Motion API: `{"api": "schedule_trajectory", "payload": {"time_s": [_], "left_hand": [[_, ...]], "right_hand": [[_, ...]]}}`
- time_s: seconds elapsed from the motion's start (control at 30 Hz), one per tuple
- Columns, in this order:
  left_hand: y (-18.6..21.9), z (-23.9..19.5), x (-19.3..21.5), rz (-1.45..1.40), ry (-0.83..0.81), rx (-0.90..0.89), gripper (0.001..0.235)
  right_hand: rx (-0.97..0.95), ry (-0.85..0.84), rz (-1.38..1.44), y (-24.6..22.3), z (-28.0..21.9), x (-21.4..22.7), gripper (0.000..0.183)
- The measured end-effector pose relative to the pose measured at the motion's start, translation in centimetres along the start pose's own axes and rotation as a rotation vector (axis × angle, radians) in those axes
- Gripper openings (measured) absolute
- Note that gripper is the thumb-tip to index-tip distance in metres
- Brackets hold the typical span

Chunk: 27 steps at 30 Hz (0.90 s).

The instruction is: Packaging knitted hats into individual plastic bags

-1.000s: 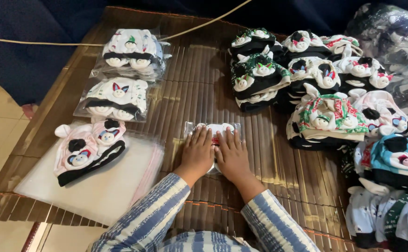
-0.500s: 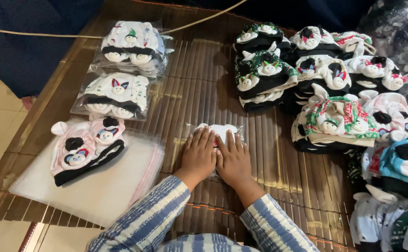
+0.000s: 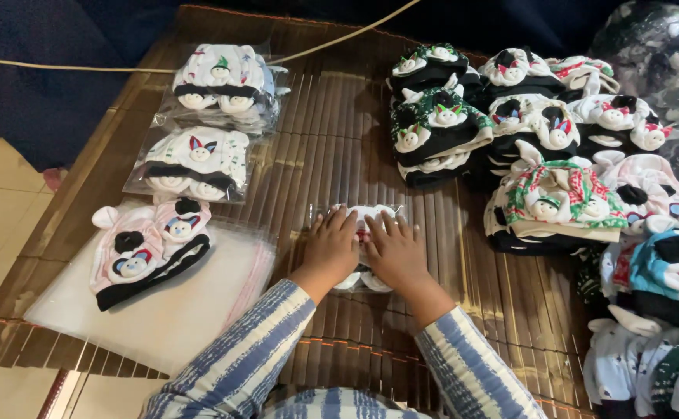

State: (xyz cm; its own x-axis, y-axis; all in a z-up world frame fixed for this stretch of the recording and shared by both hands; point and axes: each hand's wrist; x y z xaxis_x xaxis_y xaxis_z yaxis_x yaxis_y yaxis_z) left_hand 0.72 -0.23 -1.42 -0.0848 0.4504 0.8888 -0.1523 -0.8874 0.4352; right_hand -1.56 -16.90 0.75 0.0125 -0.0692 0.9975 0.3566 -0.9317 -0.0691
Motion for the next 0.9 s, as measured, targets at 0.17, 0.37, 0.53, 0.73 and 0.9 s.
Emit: {"api": "schedule_trajectory", "payload": {"time_s": [0.17, 0.37, 0.53, 0.73, 0.9], "left_hand": [[1.0, -0.6, 1.2, 0.033, 0.047, -0.001, 0.061], [1.5, -0.8, 2.1, 0.078, -0.057, 0.074, 0.061], [1.6, -0.6, 1.9, 0.09, -0.095, 0.099, 0.058], [1.4, -0.4, 1.1, 0.114, -0.077, 0.106, 0.059], [0.9, -0.4, 0.1, 0.101, -0.03, 0.085, 0.059]], "right_hand": [[0.031, 0.223, 0.032, -1.7, 0.6, 0.6, 0.059], [0.026, 0.189, 0.065, -1.5, 0.7, -0.2, 0.06], [-0.002, 0.114, 0.031, -1.6, 0.9, 0.0, 0.059], [-0.001, 0.088, -0.016, -1.5, 1.1, -0.5, 0.059], [-0.015, 0.035, -0.044, -1.5, 1.2, -0.5, 0.059]]}}
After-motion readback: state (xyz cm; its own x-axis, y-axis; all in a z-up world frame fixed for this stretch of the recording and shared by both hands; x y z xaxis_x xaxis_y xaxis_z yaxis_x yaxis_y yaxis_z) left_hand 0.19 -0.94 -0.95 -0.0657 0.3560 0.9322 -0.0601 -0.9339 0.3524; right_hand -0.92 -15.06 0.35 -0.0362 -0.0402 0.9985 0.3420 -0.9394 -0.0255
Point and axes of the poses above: each hand's wrist, its own z-axis towards the middle knuckle, its own x-axis out of the back of the hand, y = z × x, and after that the axes turned 15 degrees about x, right-handed
